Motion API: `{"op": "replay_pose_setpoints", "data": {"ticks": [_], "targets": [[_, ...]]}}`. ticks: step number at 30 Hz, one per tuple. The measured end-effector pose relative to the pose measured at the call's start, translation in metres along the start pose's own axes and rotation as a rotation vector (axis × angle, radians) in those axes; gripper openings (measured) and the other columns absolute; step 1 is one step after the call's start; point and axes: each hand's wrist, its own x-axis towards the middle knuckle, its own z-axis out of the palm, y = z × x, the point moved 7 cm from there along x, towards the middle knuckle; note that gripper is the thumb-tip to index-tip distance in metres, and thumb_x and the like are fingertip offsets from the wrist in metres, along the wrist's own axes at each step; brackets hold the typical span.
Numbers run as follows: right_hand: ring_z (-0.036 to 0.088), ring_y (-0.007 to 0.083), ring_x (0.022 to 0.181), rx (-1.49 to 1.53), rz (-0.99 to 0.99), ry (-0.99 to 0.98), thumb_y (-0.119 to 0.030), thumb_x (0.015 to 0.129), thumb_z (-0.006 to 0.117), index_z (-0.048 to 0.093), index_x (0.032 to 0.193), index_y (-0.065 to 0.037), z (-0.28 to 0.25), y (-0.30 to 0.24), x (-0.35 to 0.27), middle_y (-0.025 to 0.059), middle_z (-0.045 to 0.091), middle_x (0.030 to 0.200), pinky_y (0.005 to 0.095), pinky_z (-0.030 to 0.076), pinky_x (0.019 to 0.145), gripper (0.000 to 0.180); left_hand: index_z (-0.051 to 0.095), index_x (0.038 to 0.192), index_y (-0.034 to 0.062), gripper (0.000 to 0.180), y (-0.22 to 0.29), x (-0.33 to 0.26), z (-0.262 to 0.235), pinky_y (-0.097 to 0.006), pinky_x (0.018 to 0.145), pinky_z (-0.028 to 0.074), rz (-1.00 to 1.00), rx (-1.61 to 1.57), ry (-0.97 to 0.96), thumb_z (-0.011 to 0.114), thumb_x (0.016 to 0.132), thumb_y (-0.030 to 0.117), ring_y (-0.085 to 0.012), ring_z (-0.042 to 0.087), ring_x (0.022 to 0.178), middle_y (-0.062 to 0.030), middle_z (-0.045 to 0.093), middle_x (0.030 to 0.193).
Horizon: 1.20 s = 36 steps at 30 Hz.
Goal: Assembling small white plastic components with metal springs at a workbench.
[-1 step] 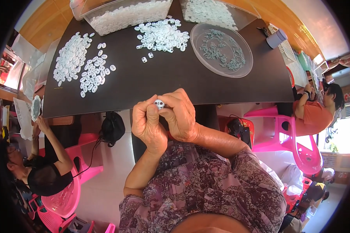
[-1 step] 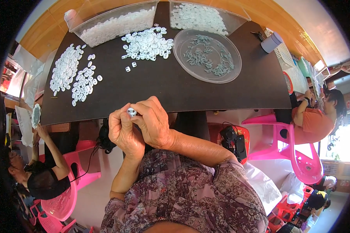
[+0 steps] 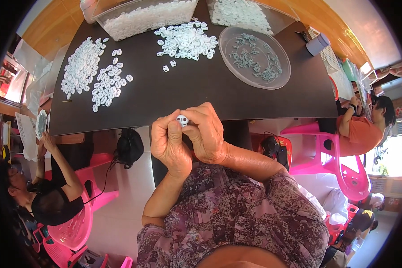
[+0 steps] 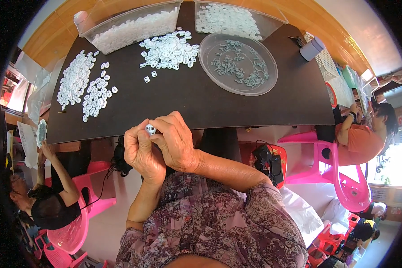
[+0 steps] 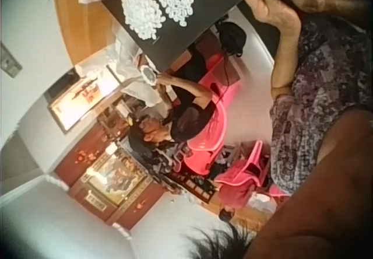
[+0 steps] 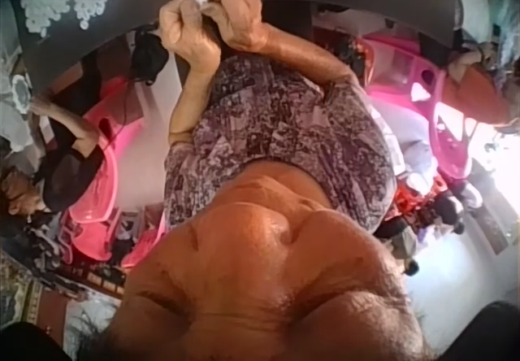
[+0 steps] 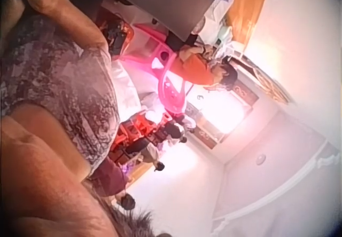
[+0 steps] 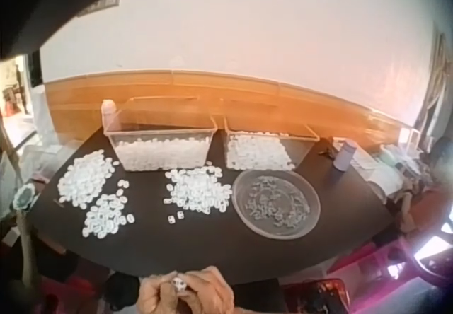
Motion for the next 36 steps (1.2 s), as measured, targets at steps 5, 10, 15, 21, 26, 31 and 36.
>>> {"op": "replay_pose_setpoints", "data": {"ticks": [5, 10, 15, 21, 26, 31, 36], "targets": [[0.052, 0.027, 0.07, 0.007, -0.012, -0.014, 0.001, 0.071, 0.065, 0.053, 0.103, 0.004, 0.001, -0.001, -0.001, 0.0146, 0.055, 0.087, 0.0344, 0.044, 0.06, 0.034, 0.059, 0.097, -0.0033, 0.021, 0.004, -0.003, 0.001, -0.021, 0.066, 0.039, 0.028, 0.027, -0.025, 0.055, 0.092, 0.017, -0.0072, 0.045, 0.073, -0.001, 0.051, 0.08], [0.052, 0.025, 0.067, 0.006, -0.024, -0.006, 0.001, 0.078, 0.06, 0.054, 0.1, 0.006, 0.001, -0.002, 0.0, 0.0156, 0.056, 0.086, 0.0332, 0.044, 0.057, 0.023, 0.058, 0.094, -0.0027, 0.02, 0.01, -0.002, 0.004, -0.021, 0.064, 0.038, 0.173, 0.178, -0.042, 0.054, 0.093, 0.017, -0.0081, 0.044, 0.07, -0.0016, 0.05, 0.078], [0.051, 0.0238, 0.064, -0.045, -0.062, 0.008, 0.004, 0.077, 0.059, 0.054, 0.099, 0.006, 0.002, 0.003, -0.005, 0.0143, 0.056, 0.081, 0.0317, 0.043, 0.055, 0.022, 0.058, 0.09, -0.0026, 0.02, 0.01, -0.001, 0.006, -0.022, 0.058, 0.037, 0.277, 0.325, -0.037, 0.053, 0.093, 0.017, -0.0093, 0.043, 0.065, -0.0021, 0.049, 0.072], [0.05, 0.0231, 0.063, -0.053, -0.053, -0.004, 0.005, 0.077, 0.058, 0.054, 0.097, 0.006, 0.004, 0.011, -0.005, 0.0135, 0.055, 0.081, 0.0312, 0.042, 0.055, 0.021, 0.057, 0.09, -0.0018, 0.022, 0.001, 0.003, 0.006, -0.022, 0.065, 0.039, 0.202, 0.392, -0.081, 0.052, 0.094, 0.019, -0.0076, 0.044, 0.071, -0.0011, 0.048, 0.078], [0.05, 0.0245, 0.065, 0.035, 0.072, 0.051, 0.004, 0.074, 0.062, 0.054, 0.094, 0.001, 0.0, 0.013, 0.004, 0.0108, 0.054, 0.079, 0.0323, 0.042, 0.055, 0.021, 0.057, 0.09, -0.0021, 0.022, 0.011, 0.011, 0.014, -0.021, 0.061, 0.039, 0.25, 0.378, -0.095, 0.051, 0.094, 0.018, -0.0069, 0.044, 0.068, -0.0014, 0.051, 0.078], [0.054, 0.0143, 0.07, 0.113, 0.401, -0.036, 0.005, 0.082, 0.056, 0.058, 0.097, 0.003, -0.01, 0.049, 0.003, 0.0083, 0.058, 0.085, 0.0247, 0.045, 0.063, 0.015, 0.06, 0.095, -0.0026, 0.02, -0.002, 0.045, 0.02, -0.021, 0.057, 0.039, 0.056, 0.41, -0.241, 0.054, 0.093, 0.016, -0.0065, 0.046, 0.065, -0.002, 0.054, 0.077], [0.051, 0.0046, 0.068, 0.191, 0.677, 0.03, -0.003, 0.082, 0.062, 0.063, 0.095, 0.001, -0.046, 0.09, 0.028, 0.0002, 0.061, 0.078, 0.0195, 0.043, 0.062, 0.013, 0.064, 0.1, 0.009, 0.028, -0.012, 0.106, 0.026, -0.032, 0.058, 0.043, 0.617, 1.072, -0.312, 0.061, 0.076, -0.005, -0.0256, 0.053, 0.065, -0.009, 0.055, 0.074]]}}
